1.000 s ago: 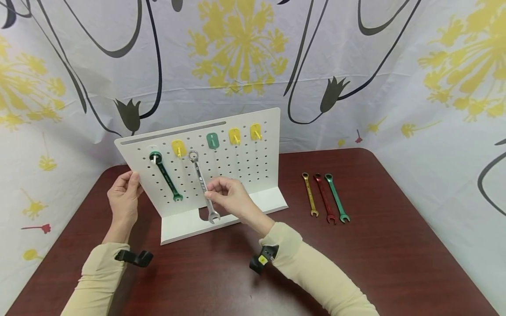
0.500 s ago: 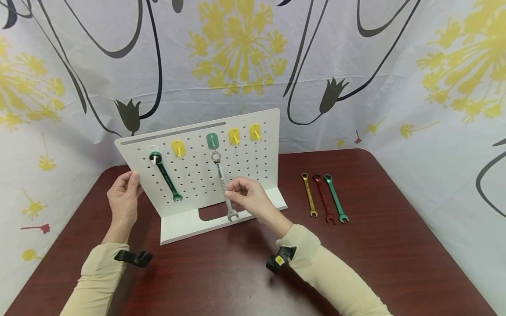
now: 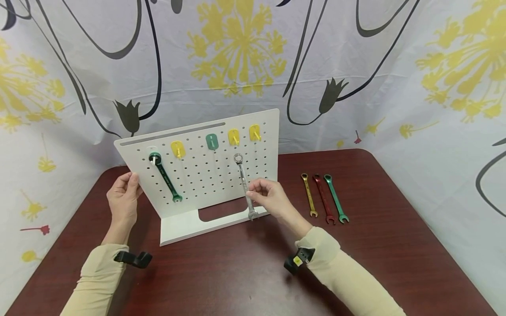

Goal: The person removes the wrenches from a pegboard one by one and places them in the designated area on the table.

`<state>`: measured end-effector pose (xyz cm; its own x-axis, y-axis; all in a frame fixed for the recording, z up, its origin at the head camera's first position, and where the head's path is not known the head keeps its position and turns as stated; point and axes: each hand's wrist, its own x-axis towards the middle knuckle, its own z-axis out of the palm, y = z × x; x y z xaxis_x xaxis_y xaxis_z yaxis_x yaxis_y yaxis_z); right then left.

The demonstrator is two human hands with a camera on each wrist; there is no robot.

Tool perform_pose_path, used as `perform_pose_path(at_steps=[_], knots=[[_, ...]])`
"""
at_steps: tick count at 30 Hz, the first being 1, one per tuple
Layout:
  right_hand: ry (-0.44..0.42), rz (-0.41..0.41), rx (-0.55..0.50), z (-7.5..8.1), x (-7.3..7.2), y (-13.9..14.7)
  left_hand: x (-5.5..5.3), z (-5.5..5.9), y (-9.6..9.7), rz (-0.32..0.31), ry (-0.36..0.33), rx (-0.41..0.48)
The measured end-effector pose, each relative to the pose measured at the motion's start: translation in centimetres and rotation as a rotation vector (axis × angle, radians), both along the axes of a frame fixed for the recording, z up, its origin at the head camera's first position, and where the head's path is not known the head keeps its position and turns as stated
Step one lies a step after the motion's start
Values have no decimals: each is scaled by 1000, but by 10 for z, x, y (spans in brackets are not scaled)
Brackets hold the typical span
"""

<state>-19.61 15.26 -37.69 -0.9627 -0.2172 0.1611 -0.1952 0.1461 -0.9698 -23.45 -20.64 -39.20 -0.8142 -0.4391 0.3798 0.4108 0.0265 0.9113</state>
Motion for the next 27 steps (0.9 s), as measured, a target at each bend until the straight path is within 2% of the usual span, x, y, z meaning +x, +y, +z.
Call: perform_pose_path(at_steps=[16,27], knots=[[-23,-131,58,-10,-2,59,0,0,0,-12,4,17],[-46,-250,129,-16,-6,121,-1,-1,0,-4,3,10]])
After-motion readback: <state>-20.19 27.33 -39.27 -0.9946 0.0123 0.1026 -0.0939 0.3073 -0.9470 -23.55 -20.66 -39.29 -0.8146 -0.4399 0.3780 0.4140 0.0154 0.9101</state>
